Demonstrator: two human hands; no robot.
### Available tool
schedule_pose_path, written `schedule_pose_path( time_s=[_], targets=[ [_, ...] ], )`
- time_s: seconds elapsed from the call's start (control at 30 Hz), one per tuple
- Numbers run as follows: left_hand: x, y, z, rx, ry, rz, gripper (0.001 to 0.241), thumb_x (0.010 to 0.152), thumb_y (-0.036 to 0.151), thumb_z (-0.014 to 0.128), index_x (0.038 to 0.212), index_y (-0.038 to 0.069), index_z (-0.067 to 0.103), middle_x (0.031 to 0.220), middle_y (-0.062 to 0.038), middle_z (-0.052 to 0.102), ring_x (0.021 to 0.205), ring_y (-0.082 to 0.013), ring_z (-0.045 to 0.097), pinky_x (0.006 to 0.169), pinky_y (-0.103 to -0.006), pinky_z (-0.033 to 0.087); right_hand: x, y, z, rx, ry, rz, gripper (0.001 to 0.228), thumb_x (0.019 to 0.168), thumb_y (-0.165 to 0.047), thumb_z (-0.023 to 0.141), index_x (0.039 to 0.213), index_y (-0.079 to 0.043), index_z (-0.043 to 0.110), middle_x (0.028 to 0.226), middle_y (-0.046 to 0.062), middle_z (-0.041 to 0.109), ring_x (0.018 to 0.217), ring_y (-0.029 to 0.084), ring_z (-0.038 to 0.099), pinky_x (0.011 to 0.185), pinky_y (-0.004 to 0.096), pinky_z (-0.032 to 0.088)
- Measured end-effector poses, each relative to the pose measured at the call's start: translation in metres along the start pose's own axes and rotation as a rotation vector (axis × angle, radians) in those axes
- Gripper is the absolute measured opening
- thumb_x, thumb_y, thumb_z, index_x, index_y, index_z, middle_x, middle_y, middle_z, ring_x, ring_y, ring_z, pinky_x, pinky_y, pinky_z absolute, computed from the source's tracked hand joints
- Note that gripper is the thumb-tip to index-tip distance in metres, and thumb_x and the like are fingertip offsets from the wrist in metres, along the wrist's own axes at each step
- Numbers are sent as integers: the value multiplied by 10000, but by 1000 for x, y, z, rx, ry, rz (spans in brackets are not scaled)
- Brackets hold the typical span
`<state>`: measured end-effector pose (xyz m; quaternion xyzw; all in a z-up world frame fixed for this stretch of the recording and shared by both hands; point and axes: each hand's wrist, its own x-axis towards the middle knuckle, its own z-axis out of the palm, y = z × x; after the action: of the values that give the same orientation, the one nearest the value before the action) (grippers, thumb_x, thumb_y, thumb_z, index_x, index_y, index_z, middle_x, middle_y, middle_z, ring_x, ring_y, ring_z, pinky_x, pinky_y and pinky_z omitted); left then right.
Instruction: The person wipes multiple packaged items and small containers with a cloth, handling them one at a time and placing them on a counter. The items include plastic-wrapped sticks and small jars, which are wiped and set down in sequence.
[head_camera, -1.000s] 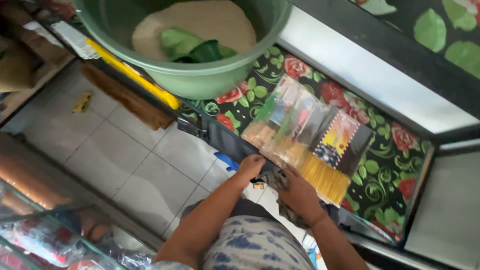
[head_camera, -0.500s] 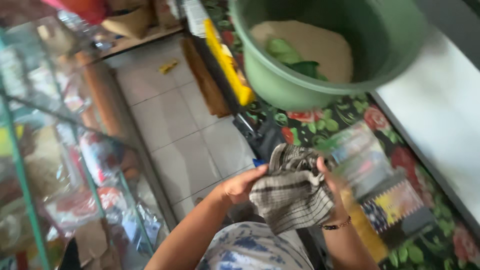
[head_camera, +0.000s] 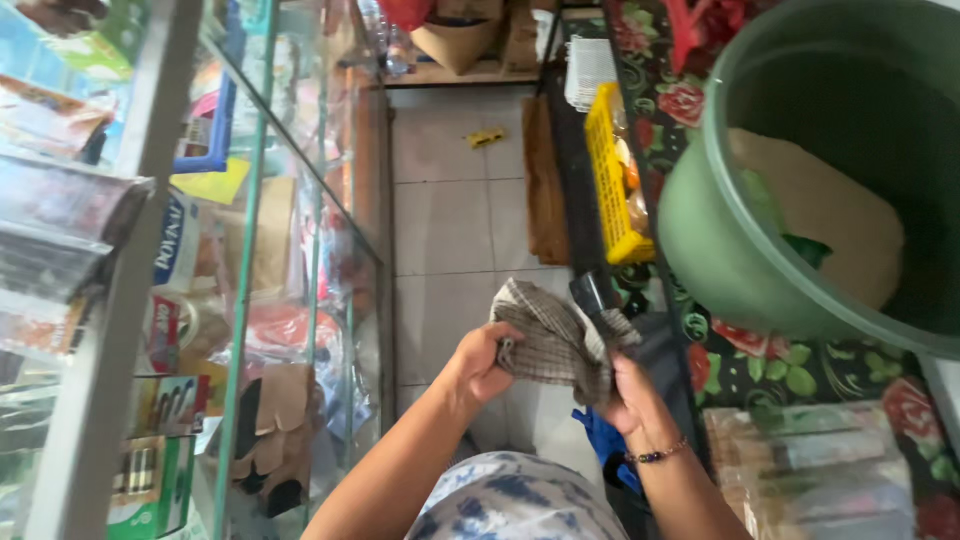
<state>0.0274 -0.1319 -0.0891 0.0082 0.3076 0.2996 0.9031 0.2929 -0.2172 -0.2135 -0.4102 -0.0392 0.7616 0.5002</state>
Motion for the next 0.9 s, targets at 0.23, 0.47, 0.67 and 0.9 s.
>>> schedule_pose_path(
  time_s=[0.23,0.47,0.67,0.9],
  targets=[
    [-8,48,-11,-111,-54,87,355,915,51,442,1169,-148,592,1156,-269,685,1053,-379,673,1012,-483,533,14,-3,56,123,42,61,486,993,-391,483,1290,-40,639,1269,159,683,1155,307,655,1000,455,520],
    [1,57,2,-97,3,62,400,1035,218,397,1211,-92,579,1159,-234,688,1062,-360,672,1002,-501,529,-29,-18,160,-1371,212,-1247,839,1002,-311,613,1542,169,185,1587,354,267,1476,429,243,1146,502,214],
    [16,46,12,67,38,-4,528,1031,410,417,1390,28,484,1342,-217,585,1191,-401,587,1120,-551,392,-16,-5,165,-1312,-193,-713,578,994,-356,647,1436,-1,536,1446,131,598,1339,271,589,1074,358,468],
    [30,61,-18,187,186,3,820,946,572,372,1641,214,124,1711,-79,35,1566,-348,52,1259,-566,65,16,-83,119,-472,117,-222,379,1002,-262,626,1284,-10,650,1208,71,692,1073,170,639,957,348,486]
  ],
)
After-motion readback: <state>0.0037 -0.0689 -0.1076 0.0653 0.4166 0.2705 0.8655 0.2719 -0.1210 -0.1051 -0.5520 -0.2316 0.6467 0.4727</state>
